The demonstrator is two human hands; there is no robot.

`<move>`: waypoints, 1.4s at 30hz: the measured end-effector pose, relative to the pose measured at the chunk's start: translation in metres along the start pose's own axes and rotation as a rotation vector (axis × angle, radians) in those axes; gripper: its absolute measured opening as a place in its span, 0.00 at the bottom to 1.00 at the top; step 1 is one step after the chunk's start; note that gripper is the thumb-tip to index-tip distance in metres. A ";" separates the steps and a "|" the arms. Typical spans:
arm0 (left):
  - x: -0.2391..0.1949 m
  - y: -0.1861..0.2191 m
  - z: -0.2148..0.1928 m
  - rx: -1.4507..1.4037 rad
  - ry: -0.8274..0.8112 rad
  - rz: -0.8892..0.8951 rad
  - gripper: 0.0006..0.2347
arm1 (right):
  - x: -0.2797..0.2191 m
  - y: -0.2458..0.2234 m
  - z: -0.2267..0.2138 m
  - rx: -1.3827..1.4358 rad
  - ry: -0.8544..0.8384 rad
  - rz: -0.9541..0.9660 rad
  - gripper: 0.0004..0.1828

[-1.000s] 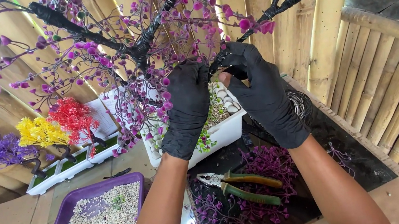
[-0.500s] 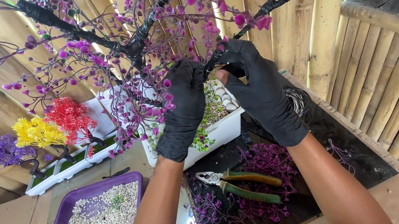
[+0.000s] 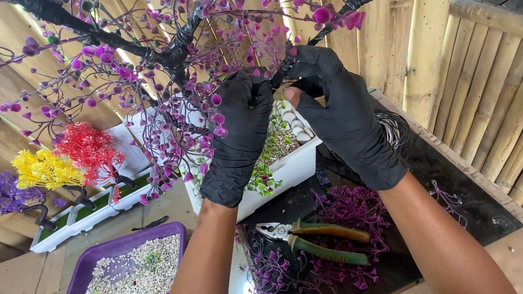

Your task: Attaching artificial purple flowers to a wire frame to complete a bonsai tree arrangement.

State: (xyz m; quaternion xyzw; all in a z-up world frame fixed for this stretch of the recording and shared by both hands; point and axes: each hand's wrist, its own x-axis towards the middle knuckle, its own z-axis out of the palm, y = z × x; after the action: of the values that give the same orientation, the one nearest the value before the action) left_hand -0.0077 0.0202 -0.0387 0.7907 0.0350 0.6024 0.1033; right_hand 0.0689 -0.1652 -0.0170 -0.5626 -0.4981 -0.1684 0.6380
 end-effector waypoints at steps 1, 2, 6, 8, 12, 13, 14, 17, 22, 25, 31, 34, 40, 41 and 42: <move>-0.003 -0.009 0.006 0.063 -0.003 -0.008 0.07 | 0.000 -0.013 -0.002 0.051 -0.041 0.051 0.24; -0.006 -0.017 0.013 0.125 -0.006 -0.016 0.06 | 0.000 -0.025 -0.004 0.102 -0.082 0.100 0.23; -0.009 -0.031 0.028 0.116 0.020 0.001 0.07 | 0.000 0.010 0.002 -0.012 -0.008 0.008 0.26; -0.008 -0.022 0.023 0.067 0.045 0.043 0.07 | 0.000 0.009 0.003 0.001 -0.012 0.020 0.26; 0.002 -0.016 0.018 0.199 0.026 0.056 0.10 | 0.001 0.000 0.001 0.016 -0.016 0.006 0.24; 0.004 -0.015 0.015 0.165 0.015 0.048 0.10 | 0.001 0.002 0.000 0.017 -0.023 0.013 0.24; 0.005 -0.014 0.013 0.131 0.003 0.041 0.10 | 0.001 0.004 0.000 0.019 -0.030 0.019 0.23; 0.010 -0.006 0.006 0.111 -0.002 0.066 0.10 | 0.001 -0.003 -0.001 0.050 -0.029 0.015 0.23; 0.000 -0.034 0.026 0.106 0.016 0.064 0.09 | 0.000 0.006 0.001 0.053 -0.010 -0.018 0.26; -0.005 -0.028 0.021 0.162 0.027 0.050 0.09 | 0.001 0.002 0.001 0.059 0.002 -0.055 0.27; -0.016 -0.072 0.043 0.161 -0.013 0.024 0.08 | 0.000 0.004 0.002 0.041 -0.006 -0.036 0.25; -0.004 -0.035 0.018 0.219 -0.044 -0.012 0.07 | 0.001 0.003 0.004 0.023 0.001 -0.042 0.25; -0.001 -0.009 0.021 0.038 0.063 -0.146 0.11 | 0.002 0.002 0.007 -0.017 0.023 -0.048 0.27; 0.001 -0.012 0.021 0.010 0.121 -0.041 0.11 | 0.002 0.002 0.007 -0.014 0.005 -0.034 0.25; 0.005 0.005 0.007 0.013 0.123 -0.041 0.11 | 0.002 0.000 0.007 -0.012 0.003 -0.036 0.25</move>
State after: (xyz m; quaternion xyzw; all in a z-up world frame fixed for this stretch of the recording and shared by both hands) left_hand 0.0002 0.0150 -0.0349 0.7518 0.0615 0.6475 0.1083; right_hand 0.0671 -0.1587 -0.0167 -0.5572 -0.5062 -0.1836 0.6322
